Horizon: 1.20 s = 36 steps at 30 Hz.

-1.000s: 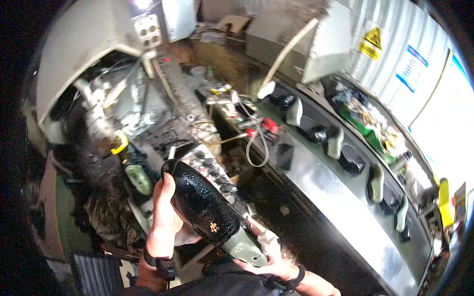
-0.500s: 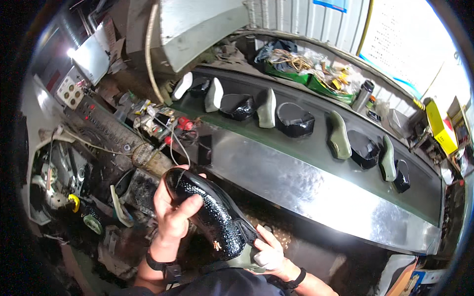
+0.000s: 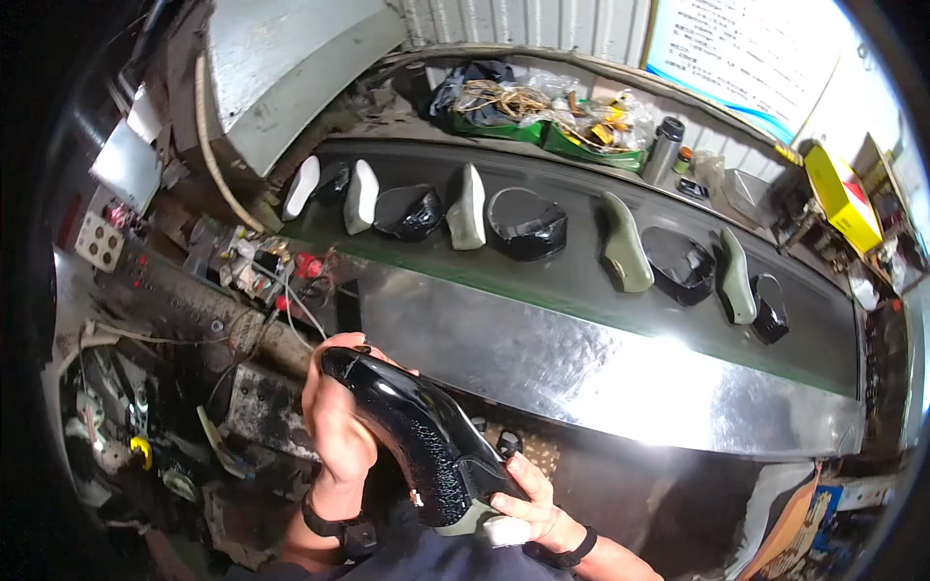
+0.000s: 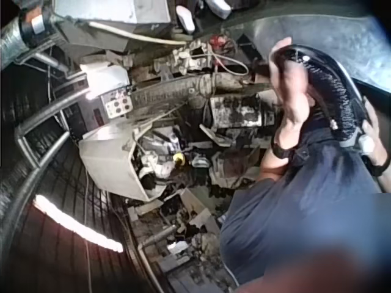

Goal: Using a lasting machine to pull and shape the upper part of a shoe over a last.

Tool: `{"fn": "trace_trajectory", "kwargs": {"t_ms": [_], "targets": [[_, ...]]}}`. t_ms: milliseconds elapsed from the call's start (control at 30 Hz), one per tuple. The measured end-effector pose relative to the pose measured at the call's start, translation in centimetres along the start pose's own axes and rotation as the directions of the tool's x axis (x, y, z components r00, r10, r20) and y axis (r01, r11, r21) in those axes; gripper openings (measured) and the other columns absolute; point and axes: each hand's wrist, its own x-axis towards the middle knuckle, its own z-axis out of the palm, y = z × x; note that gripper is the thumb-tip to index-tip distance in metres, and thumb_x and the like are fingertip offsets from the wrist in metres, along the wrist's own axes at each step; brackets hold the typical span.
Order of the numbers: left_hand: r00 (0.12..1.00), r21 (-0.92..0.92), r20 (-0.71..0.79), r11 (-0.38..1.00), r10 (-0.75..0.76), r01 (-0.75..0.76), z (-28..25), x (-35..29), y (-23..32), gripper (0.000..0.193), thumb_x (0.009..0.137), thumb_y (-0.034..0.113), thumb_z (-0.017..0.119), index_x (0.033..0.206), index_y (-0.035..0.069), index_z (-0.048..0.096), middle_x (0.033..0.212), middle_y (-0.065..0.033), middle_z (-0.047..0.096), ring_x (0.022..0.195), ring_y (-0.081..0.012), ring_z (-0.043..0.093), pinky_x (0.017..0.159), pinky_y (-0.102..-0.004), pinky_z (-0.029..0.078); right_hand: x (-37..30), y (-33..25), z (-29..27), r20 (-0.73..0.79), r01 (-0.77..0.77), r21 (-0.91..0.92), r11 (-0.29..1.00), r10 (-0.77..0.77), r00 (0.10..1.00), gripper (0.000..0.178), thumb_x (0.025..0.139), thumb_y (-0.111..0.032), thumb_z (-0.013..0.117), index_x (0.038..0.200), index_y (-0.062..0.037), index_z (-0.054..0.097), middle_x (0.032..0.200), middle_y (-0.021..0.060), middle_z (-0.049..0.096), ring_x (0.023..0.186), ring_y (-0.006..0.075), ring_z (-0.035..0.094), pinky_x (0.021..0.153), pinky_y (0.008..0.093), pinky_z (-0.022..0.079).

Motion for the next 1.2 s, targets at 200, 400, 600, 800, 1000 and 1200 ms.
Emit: {"fn": "trace_trajectory", "kwargs": {"t_ms": [200,400,600,800,1000,1200], "targets": [[0.995,0.035,-0.07,0.997,-0.073,0.076,0.4,2.3,-0.9,0.025,0.087,0.021,0.067,0.097,-0.002,0.064,0.079,-0.002,0.061,0.068,-0.0086,0.054,0.066,-0.0243,0.045,3.6,-2.1,-0.1,0.012,0.193,-0.355,0.915,-0.202,0.979,0.053,0.088,-0.035,0.076,0.134,-0.0142,0.063,0.152,0.0181,0.048,0.129,0.0496,0.053,0.104,0.0552,0.05],[0.962,-0.055,0.189,0.976,-0.198,0.211,-1.1,5.0,-2.6,0.038,0.103,0.039,0.051,0.109,0.001,0.055,0.095,-0.0151,0.064,0.087,-0.0253,0.068,0.077,-0.0381,0.057,5.9,-4.2,1.8,0.09,0.203,-0.669,0.715,-0.194,0.977,0.034,0.087,-0.03,0.075,0.116,-0.0149,0.067,0.137,-0.0015,0.058,0.126,0.0431,0.057,0.097,0.059,0.055],[0.969,-0.054,0.157,0.978,-0.191,0.201,-3.0,7.0,-4.2,0.023,0.099,0.024,0.052,0.099,0.002,0.056,0.086,-0.0085,0.059,0.077,-0.0216,0.067,0.077,-0.0375,0.057,7.1,-4.2,3.4,0.113,0.187,-0.746,0.639,-0.155,0.981,0.03,0.087,-0.029,0.076,0.115,-0.0203,0.068,0.136,-0.005,0.06,0.127,0.0401,0.057,0.098,0.0563,0.055],[0.877,-0.356,0.169,0.802,-0.449,0.479,-3.0,9.1,-5.6,0.033,0.104,0.031,0.052,0.091,0.001,0.056,0.091,-0.0102,0.062,0.091,-0.0234,0.068,0.085,-0.041,0.056,6.9,-3.8,4.6,0.191,0.214,-0.848,0.485,-0.098,0.977,0.031,0.084,-0.026,0.077,0.114,-0.0216,0.069,0.136,-0.0079,0.06,0.128,0.0381,0.057,0.099,0.053,0.055],[0.929,-0.192,0.301,0.941,-0.215,0.28,-2.9,9.7,-6.5,0.041,0.108,0.033,0.043,0.104,-0.004,0.057,0.107,-0.0198,0.067,0.106,-0.0294,0.068,0.094,-0.0425,0.056,6.1,-3.8,5.5,-0.095,-0.124,-0.67,0.732,0.081,0.992,0.043,0.081,-0.027,0.08,0.118,-0.0098,0.068,0.133,0.0112,0.06,0.127,0.0441,0.057,0.103,0.0566,0.053],[0.845,-0.382,0.444,0.79,-0.297,0.479,-2.9,10.1,-7.2,0.044,0.11,0.029,0.04,0.128,-0.007,0.057,0.125,-0.0237,0.067,0.105,-0.0259,0.069,0.096,-0.0377,0.055,4.5,-2.9,5.2,-0.231,-0.251,-0.536,0.806,0.146,0.962,0.068,0.08,-0.032,0.083,0.138,-0.0073,0.056,0.144,0.0155,0.051,0.131,0.0473,0.054,0.107,0.0546,0.051]]}}
